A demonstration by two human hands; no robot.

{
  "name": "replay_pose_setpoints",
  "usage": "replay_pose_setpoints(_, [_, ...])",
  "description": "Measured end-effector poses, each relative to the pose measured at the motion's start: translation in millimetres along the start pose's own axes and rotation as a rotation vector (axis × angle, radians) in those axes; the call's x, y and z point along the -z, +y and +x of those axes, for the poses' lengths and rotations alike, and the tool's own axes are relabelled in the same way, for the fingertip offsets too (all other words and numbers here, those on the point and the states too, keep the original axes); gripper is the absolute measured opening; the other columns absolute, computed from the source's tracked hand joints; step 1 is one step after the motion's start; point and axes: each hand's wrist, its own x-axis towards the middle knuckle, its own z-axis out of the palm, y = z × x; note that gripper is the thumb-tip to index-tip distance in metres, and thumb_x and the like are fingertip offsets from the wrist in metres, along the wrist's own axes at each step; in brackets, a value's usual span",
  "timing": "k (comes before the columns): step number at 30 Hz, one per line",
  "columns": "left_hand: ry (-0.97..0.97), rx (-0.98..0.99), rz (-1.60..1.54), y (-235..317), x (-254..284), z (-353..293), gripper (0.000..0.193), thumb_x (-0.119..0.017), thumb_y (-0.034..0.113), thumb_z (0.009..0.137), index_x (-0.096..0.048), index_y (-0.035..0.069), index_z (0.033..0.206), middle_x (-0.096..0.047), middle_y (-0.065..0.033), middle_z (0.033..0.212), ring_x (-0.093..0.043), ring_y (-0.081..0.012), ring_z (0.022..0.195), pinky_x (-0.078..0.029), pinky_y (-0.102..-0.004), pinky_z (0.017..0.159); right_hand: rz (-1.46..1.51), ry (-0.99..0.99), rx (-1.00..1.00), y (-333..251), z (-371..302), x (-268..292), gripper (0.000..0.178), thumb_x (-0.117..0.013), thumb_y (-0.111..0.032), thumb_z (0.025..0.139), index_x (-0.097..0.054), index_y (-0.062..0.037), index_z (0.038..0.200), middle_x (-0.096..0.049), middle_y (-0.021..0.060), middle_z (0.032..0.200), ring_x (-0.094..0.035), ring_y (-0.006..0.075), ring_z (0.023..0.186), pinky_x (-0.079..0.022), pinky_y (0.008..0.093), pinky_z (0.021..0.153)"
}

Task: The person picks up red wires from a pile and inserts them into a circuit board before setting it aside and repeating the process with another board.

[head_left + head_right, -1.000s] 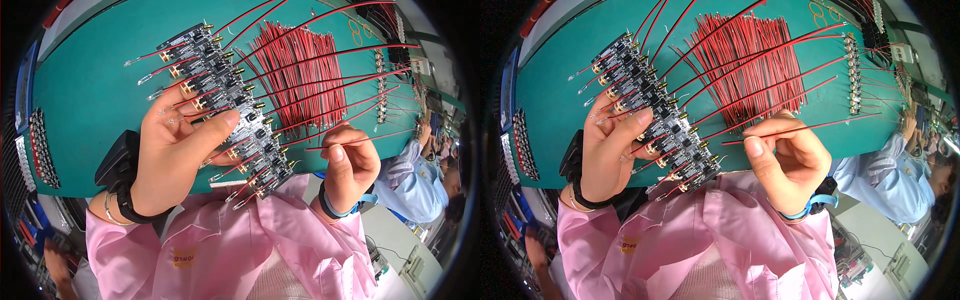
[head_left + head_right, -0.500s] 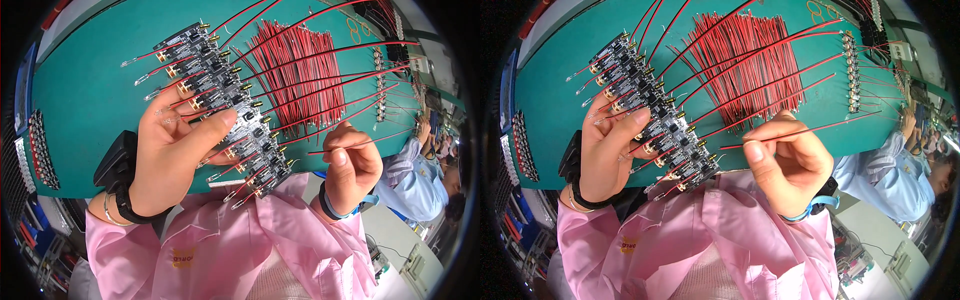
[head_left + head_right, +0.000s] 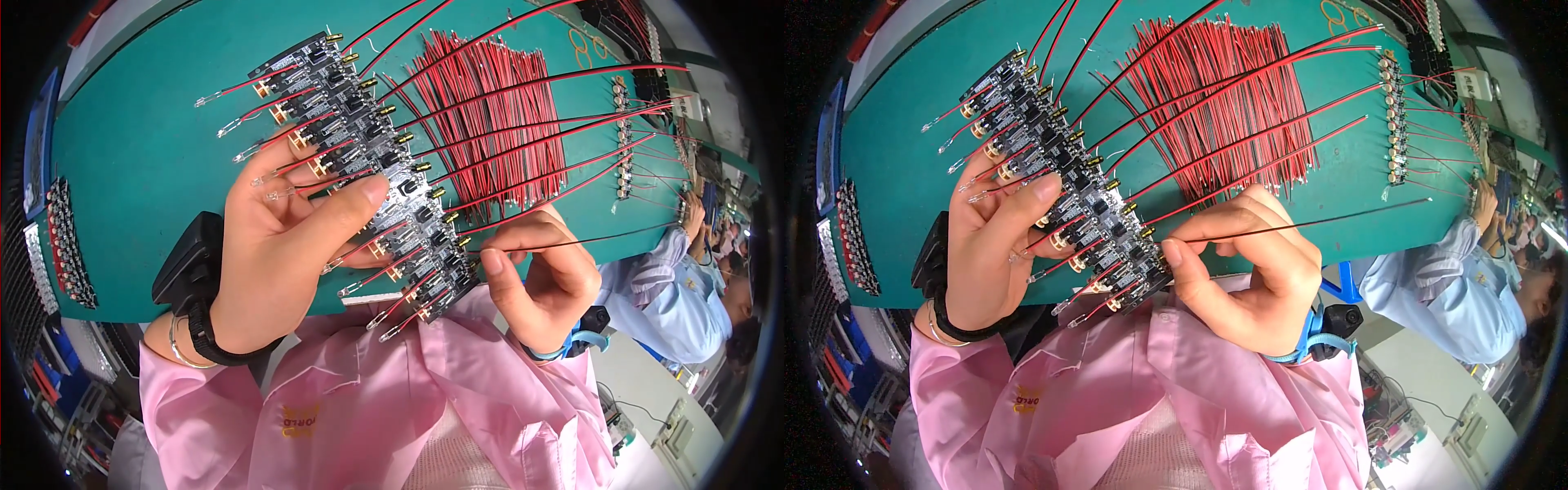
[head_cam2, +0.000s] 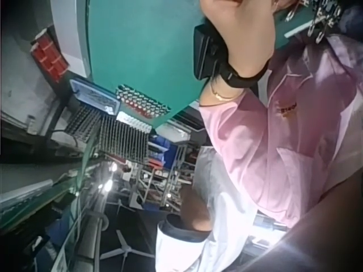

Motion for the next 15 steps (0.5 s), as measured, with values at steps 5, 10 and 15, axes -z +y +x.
replay_pose_setpoints(5, [-0.014, -0.015, 0.001, -1.8, -0.4, 2.9, 0.030, -0.056, -0.001, 0.078, -0.045, -0.001, 0.106, -0.058, -0.0094, 0.096, -0.060, -0.0171, 0.079, -0.055, -0.0311, 0.058, -0.046, -0.033, -0.054, -3.8, 2.3, 5.3, 0.016, -0.066, 0.006, 0.059, -0.058, 0.0015, 0.072, -0.060, 0.0067, 0.069, -0.051, 0.0161, 0.057, -0.036, 0.0251, 0.050])
replay_pose_setpoints(10, [-0.028, -0.034, 0.013, -1.1, -0.4, 2.9, 0.031, -0.055, -0.001, 0.078, -0.045, -0.001, 0.107, -0.058, -0.0095, 0.095, -0.060, -0.0169, 0.078, -0.055, -0.0306, 0.058, -0.080, -0.050, -0.001, -3.2, 2.0, 5.7, 0.017, -0.066, 0.007, 0.059, -0.059, 0.0018, 0.073, -0.060, 0.0068, 0.070, -0.052, 0.0170, 0.057, -0.037, 0.0261, 0.051])
replay_pose_setpoints(15, [-0.030, -0.043, -0.005, -0.8, -0.8, 1.8, 0.031, -0.055, -0.001, 0.078, -0.044, -0.002, 0.107, -0.058, -0.0096, 0.096, -0.060, -0.0168, 0.078, -0.055, -0.0304, 0.059, -0.063, -0.075, 0.052, -2.8, 2.8, 7.8, 0.017, -0.066, 0.007, 0.059, -0.059, 0.0017, 0.073, -0.060, 0.0068, 0.070, -0.052, 0.0178, 0.058, -0.037, 0.0268, 0.053])
